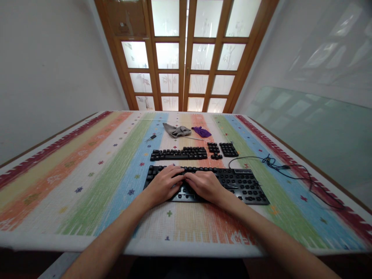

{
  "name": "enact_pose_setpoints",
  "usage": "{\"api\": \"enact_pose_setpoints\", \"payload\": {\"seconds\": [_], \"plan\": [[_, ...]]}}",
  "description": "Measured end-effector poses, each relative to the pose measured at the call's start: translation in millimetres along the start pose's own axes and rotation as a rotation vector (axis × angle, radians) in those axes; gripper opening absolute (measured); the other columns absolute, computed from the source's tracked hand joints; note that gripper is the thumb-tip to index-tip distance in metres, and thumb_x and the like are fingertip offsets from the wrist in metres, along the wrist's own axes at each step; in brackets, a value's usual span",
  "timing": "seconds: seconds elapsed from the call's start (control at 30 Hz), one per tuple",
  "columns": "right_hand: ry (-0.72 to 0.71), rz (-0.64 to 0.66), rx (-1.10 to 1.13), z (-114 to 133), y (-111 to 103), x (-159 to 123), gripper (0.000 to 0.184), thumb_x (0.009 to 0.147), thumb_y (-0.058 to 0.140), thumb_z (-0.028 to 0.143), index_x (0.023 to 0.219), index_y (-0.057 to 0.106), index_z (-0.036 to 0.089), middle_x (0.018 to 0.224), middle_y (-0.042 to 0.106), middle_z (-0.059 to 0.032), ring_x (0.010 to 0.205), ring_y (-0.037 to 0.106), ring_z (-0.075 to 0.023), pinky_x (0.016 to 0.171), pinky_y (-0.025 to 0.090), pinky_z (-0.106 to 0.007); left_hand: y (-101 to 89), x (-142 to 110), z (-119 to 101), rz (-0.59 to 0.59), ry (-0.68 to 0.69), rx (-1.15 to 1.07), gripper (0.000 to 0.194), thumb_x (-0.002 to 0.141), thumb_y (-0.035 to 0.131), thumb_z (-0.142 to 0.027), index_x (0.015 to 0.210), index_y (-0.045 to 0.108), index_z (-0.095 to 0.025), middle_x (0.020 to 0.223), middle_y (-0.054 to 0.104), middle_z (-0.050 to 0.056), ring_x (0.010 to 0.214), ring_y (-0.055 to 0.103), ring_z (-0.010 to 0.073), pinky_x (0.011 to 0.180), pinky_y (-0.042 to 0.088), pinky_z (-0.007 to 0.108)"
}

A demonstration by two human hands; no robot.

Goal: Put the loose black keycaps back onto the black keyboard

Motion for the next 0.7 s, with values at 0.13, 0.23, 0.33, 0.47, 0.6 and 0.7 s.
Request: {"api": "enact_pose_setpoints", "payload": {"seconds": [0.13, 0.23, 0.33, 0.47, 0.6, 0.7], "plan": [[-0.053, 0.016, 0.016, 4.6, -3.4, -1.6, 0.024, 0.101, 0.043, 0.016, 0.092, 0.065, 0.017, 0.07, 0.07, -0.0037, 0.057, 0.062, -0.014, 0.052, 0.034, -0.025, -0.8, 0.7, -1.8, 0.005, -0.003, -0.002, 0.029, 0.096, 0.049, -0.017, 0.121, 0.064, -0.019, 0.129, 0.064, 0.012, 0.124, 0.057, 0.0274, 0.106, 0.049, 0.053], [-0.159, 0.103, -0.095, 13.7, -5.5, -3.4, 0.025, 0.1, 0.04, 0.011, 0.106, 0.064, 0.013, 0.09, 0.075, -0.0108, 0.057, 0.064, -0.0145, 0.049, 0.036, -0.027, 0.0, 0.2, -2.1, 0.02, 0.002, -0.002, 0.026, 0.097, 0.05, -0.018, 0.118, 0.064, -0.019, 0.129, 0.064, 0.012, 0.125, 0.057, 0.0274, 0.107, 0.048, 0.053], [-0.218, 0.207, -0.185, 22.0, -7.6, -4.1, 0.028, 0.098, 0.04, 0.01, 0.118, 0.059, 0.007, 0.111, 0.072, -0.0198, 0.054, 0.063, -0.0139, 0.044, 0.035, -0.027, 0.3, -0.1, -1.8, 0.028, 0.005, 0.004, 0.023, 0.096, 0.052, -0.018, 0.115, 0.065, -0.018, 0.129, 0.064, 0.011, 0.126, 0.056, 0.0277, 0.107, 0.048, 0.051], [-0.222, 0.292, -0.269, 28.6, -8.1, -2.9, 0.025, 0.098, 0.041, 0.01, 0.115, 0.059, 0.009, 0.116, 0.07, -0.0235, 0.051, 0.064, -0.0147, 0.043, 0.035, -0.026, -0.4, 0.1, -1.7, 0.029, -0.005, 0.014, 0.023, 0.096, 0.053, -0.018, 0.115, 0.066, -0.016, 0.131, 0.064, 0.013, 0.126, 0.055, 0.0292, 0.108, 0.047, 0.052], [-0.225, 0.339, -0.34, 34.4, -5.3, -0.4, 0.021, 0.1, 0.04, 0.012, 0.107, 0.059, 0.013, 0.111, 0.071, -0.0252, 0.052, 0.065, -0.0173, 0.043, 0.037, -0.026, 0.4, -0.5, -1.5, 0.055, 0.009, 0.008, 0.023, 0.096, 0.051, -0.017, 0.113, 0.066, -0.017, 0.134, 0.062, 0.013, 0.129, 0.053, 0.0293, 0.109, 0.046, 0.052], [-0.208, 0.357, -0.334, 38.4, -6.2, 3.5, 0.018, 0.1, 0.041, 0.012, 0.105, 0.058, 0.013, 0.102, 0.073, -0.0225, 0.055, 0.067, -0.0185, 0.043, 0.037, -0.025, 1.3, -1.2, -0.1, 0.063, -0.001, -0.002, 0.025, 0.094, 0.051, -0.017, 0.115, 0.065, -0.017, 0.136, 0.061, 0.012, 0.131, 0.052, 0.029, 0.109, 0.045, 0.052]]}}
Point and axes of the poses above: each hand's wrist, its own x-axis towards the middle knuckle, its own y-axis out of the palm, z = x × y, the point moved 3 cm from there along x, towards the middle knuckle
